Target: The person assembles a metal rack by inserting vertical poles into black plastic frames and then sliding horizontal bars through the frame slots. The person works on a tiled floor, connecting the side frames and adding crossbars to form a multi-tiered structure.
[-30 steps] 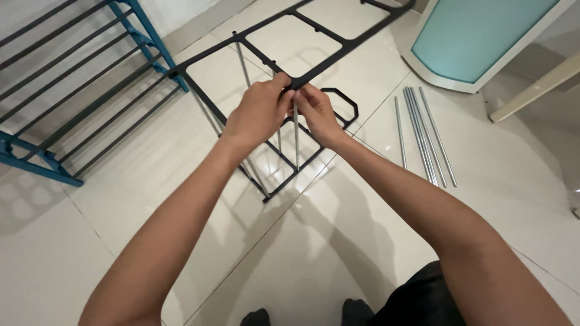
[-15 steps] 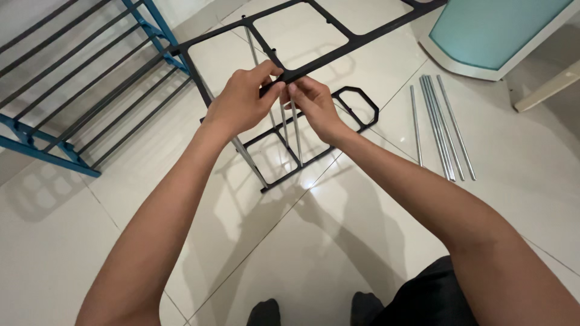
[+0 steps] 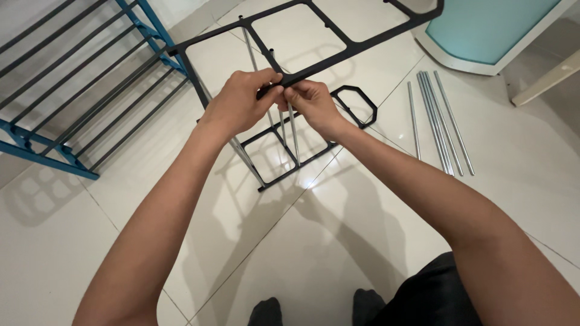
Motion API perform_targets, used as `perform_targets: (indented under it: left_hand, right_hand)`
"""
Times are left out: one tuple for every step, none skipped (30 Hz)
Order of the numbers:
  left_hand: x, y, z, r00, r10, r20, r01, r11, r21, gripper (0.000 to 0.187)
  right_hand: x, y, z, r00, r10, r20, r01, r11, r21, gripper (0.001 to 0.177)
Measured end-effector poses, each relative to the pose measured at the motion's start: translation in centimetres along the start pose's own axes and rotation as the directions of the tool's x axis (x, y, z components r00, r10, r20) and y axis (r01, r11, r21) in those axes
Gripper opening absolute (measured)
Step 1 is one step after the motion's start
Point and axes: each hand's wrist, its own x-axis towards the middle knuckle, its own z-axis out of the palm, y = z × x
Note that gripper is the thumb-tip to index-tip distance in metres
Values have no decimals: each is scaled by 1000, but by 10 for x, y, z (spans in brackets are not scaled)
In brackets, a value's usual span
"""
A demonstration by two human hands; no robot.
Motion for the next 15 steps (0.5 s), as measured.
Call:
perform_targets:
  left_hand:
    - [-1, 0, 0, 1000, 27, -9, -27, 1000, 0, 22]
    - [-1, 0, 0, 999, 39, -15, -39, 999, 5, 22]
    - [-2, -1, -1, 998, 52, -21, -51, 999, 11, 22]
    - [-3, -1, 0, 998, 65, -25, -64, 998, 15, 23]
    - [-3, -1, -1, 998, 53, -16, -52, 998, 22, 23]
    - [-3, -1, -1, 999, 42, -7, -41, 999, 27, 23]
    - [-2, -2, -1, 1000, 30, 3, -30, 999, 32, 23]
    - [-2, -3, 0, 999, 39, 2, -39, 999, 36, 23]
    - [-2, -4, 0, 999, 48, 2, -48, 998, 40, 23]
    - [-2, -5, 1, 998, 56, 3, -57, 997, 45, 23]
    - [-2, -7, 2, 996, 91, -4, -91, 995, 46, 23]
    - [-3, -9, 2, 992, 125, -10, -124, 991, 47, 23]
    - [-3, -12, 2, 987, 158, -17, -157, 986, 49, 22]
    - [-3, -13, 3, 988, 155, -13, -154, 987, 55, 22]
    - [-2, -15, 5, 989, 151, -9, -150, 987, 62, 21]
  right_hand:
    - [-1, 0, -1, 1000, 19, 8, -19, 1000, -2, 31]
    - [0, -1, -1, 1000, 24, 1, -24, 1000, 6, 31]
    - [1, -1, -1, 1000, 28, -6, -28, 999, 15, 31]
    - [0, -1, -1, 999, 35, -16, -34, 999, 23, 31]
    - [1, 0, -1, 1000, 20, -13, -20, 1000, 20, 31]
    - [1, 1, -1, 1000, 7, -12, -7, 1000, 17, 31]
    - [1, 1, -1, 1000, -6, -11, 6, 1000, 13, 32]
    - [1, 2, -2, 1000, 22, -17, -22, 1000, 15, 32]
    - [2, 4, -3, 998, 50, -23, -50, 999, 17, 32]
    - [2, 5, -4, 996, 79, -29, -78, 997, 21, 32]
    - [1, 6, -6, 998, 67, -15, -67, 997, 23, 33]
    - [1, 6, -7, 998, 56, -2, -56, 998, 25, 33]
    - [1, 6, -8, 999, 45, 12, -45, 999, 28, 33]
    - [1, 6, -10, 999, 41, 17, -42, 999, 31, 33]
    - [1, 5, -11, 999, 37, 23, -38, 999, 34, 33]
